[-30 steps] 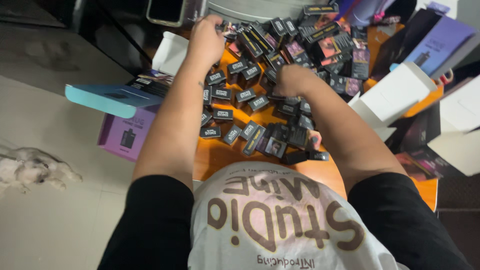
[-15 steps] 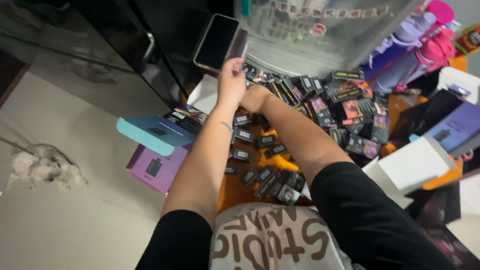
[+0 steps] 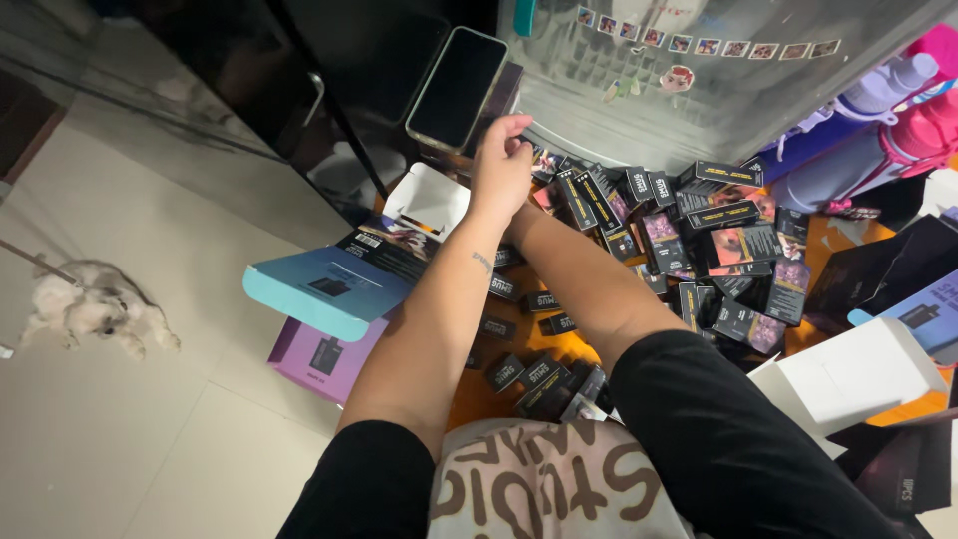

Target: The person repeatedly picks up small black product boxes from a large pile on an orange table and places them into a white cardboard box. The person handles the boxes one at a time, occasionally adjusting their position on the table before transferring them.

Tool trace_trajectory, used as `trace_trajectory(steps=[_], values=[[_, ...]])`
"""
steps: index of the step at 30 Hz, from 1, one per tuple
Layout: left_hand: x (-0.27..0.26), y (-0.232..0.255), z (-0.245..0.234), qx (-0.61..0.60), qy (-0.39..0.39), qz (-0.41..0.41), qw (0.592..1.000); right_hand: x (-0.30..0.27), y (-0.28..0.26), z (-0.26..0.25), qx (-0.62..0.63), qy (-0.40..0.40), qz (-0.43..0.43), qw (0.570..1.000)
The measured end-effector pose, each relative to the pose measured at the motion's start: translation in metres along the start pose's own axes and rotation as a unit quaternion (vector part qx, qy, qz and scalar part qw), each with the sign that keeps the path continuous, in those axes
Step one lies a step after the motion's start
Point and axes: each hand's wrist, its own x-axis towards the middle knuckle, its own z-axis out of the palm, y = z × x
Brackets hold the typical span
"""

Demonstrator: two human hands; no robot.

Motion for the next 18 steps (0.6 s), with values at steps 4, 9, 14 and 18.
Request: trace_trajectory(steps=[4,9,14,18], values=[[0.001,-0.003,-0.004,-0.002,0.008,0.025,1.0,-0.011,-0.022,-0.021,-0.036,-0.03,0.009,0.999],[0.002,-0.01,-0.006,0.057,0.059,0.051,0.995,-0.065,-0.039,-0.08,-0.089,-0.049,0.061,0.993],[0.002,-0.021,0.007,0.157,0.106,0.072,0.979,-0.141,-0.036,-0.119,-0.021,0.207,0.074,0.975],[-0.016,-0.028,0.037,-0.139,-0.095,-0.107,0.98,-0.19,-0.041,-0.107,0.025,0.365,0.142,0.92]])
